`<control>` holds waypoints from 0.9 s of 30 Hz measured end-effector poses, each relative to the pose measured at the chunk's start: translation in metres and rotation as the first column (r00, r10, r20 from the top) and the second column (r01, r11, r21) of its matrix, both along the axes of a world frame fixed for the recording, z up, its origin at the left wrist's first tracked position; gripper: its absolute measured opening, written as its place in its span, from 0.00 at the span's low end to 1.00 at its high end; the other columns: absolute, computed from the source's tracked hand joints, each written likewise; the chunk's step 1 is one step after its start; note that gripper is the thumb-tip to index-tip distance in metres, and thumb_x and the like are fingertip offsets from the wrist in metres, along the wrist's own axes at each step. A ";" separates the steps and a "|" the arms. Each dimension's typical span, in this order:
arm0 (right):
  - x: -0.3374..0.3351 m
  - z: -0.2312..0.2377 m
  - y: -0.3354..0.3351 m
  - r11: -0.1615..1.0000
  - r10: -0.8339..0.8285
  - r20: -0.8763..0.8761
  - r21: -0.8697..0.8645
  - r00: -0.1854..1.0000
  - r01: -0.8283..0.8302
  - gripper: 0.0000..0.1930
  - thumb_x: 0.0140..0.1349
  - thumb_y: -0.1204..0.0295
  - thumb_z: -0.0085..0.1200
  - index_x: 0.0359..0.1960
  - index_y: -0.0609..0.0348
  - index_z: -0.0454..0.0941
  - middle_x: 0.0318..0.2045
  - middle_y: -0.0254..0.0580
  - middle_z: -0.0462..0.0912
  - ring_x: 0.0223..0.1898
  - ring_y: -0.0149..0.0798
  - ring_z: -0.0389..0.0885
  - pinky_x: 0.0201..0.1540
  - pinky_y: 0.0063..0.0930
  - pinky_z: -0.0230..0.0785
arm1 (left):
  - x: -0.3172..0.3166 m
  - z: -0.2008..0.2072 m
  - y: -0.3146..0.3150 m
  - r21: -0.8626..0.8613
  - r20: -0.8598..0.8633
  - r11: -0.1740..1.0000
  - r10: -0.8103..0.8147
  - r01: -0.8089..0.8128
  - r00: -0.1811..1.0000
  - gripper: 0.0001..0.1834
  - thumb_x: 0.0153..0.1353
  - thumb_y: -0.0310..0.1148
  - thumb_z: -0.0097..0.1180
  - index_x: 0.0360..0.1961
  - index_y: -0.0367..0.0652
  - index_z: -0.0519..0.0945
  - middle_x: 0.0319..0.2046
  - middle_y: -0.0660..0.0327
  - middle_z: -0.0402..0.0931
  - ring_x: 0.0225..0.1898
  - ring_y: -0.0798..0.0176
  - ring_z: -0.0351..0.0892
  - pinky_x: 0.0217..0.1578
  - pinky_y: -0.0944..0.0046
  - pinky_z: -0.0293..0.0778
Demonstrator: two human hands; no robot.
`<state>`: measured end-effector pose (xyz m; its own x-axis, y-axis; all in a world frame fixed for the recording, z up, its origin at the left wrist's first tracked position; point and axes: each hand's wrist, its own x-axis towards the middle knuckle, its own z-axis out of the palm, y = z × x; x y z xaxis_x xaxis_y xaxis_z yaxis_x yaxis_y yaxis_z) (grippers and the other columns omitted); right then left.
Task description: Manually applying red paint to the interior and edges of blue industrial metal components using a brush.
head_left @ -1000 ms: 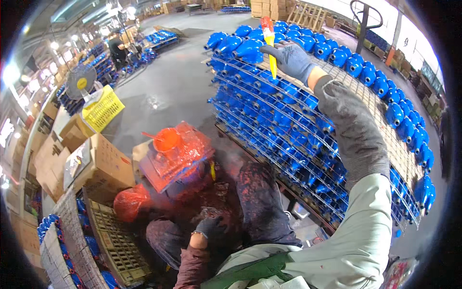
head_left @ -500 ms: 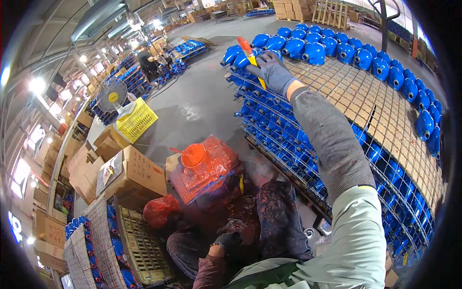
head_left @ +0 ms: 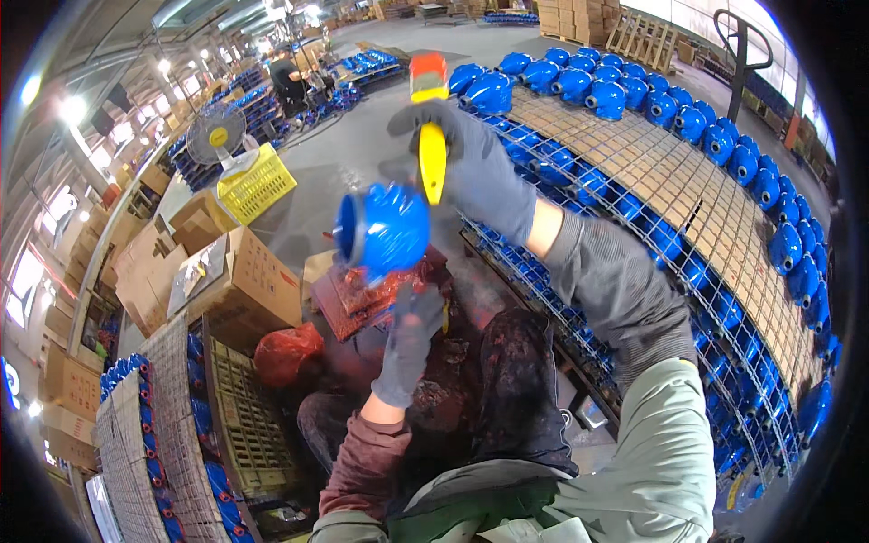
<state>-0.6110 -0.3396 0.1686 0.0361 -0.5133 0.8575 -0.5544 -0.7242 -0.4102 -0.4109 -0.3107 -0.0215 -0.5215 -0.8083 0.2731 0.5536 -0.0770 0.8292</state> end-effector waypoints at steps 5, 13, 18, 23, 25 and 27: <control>0.062 -0.045 0.043 0.893 0.383 0.113 0.210 0.917 -0.399 0.25 0.55 0.70 0.69 0.54 0.56 0.74 0.41 0.39 0.80 0.42 0.33 0.80 0.43 0.28 0.73 | -0.003 0.052 0.038 0.049 -0.670 0.937 0.288 -0.346 0.684 0.44 0.62 0.63 0.49 0.72 0.48 0.57 0.69 0.54 0.59 0.68 0.49 0.61 0.68 0.42 0.55; 0.062 -0.104 -0.007 0.764 0.179 0.651 0.380 0.738 -0.521 0.19 0.71 0.67 0.49 0.61 0.57 0.70 0.45 0.41 0.80 0.45 0.31 0.75 0.49 0.25 0.69 | 0.102 0.032 -0.068 0.118 -0.640 0.956 0.279 -0.267 0.716 0.42 0.60 0.65 0.51 0.63 0.43 0.66 0.57 0.52 0.72 0.53 0.47 0.76 0.55 0.44 0.74; 0.084 -0.185 -0.065 0.878 0.051 0.244 0.451 0.969 -0.160 0.12 0.68 0.71 0.52 0.49 0.62 0.80 0.41 0.39 0.84 0.43 0.29 0.80 0.46 0.25 0.72 | 0.145 -0.022 -0.099 0.171 -0.643 0.966 0.260 -0.196 0.721 0.36 0.62 0.55 0.56 0.62 0.39 0.69 0.54 0.52 0.75 0.52 0.51 0.77 0.54 0.47 0.75; 0.098 -0.266 -0.151 0.846 -0.110 0.177 0.532 0.978 -0.002 0.13 0.64 0.64 0.58 0.44 0.59 0.82 0.38 0.46 0.86 0.40 0.41 0.84 0.42 0.32 0.74 | 0.187 -0.048 -0.100 0.446 -0.788 0.895 0.387 0.009 0.479 0.29 0.64 0.51 0.56 0.61 0.48 0.71 0.58 0.55 0.72 0.56 0.49 0.73 0.60 0.44 0.67; 0.095 -0.290 -0.183 0.837 -0.155 0.135 0.544 0.979 0.057 0.14 0.64 0.62 0.57 0.44 0.57 0.83 0.38 0.49 0.85 0.41 0.47 0.84 0.42 0.36 0.74 | 0.199 -0.042 -0.099 0.341 -0.880 0.919 0.237 0.200 0.411 0.31 0.62 0.49 0.58 0.63 0.48 0.69 0.62 0.55 0.69 0.60 0.49 0.69 0.63 0.42 0.63; 0.092 -0.308 -0.209 0.838 -0.208 0.085 0.530 0.974 0.133 0.15 0.63 0.59 0.57 0.43 0.55 0.83 0.38 0.50 0.85 0.42 0.51 0.83 0.43 0.39 0.74 | 0.203 -0.034 -0.097 0.357 -0.847 0.931 0.285 0.083 0.448 0.33 0.61 0.46 0.60 0.65 0.49 0.67 0.66 0.55 0.65 0.64 0.49 0.64 0.65 0.40 0.58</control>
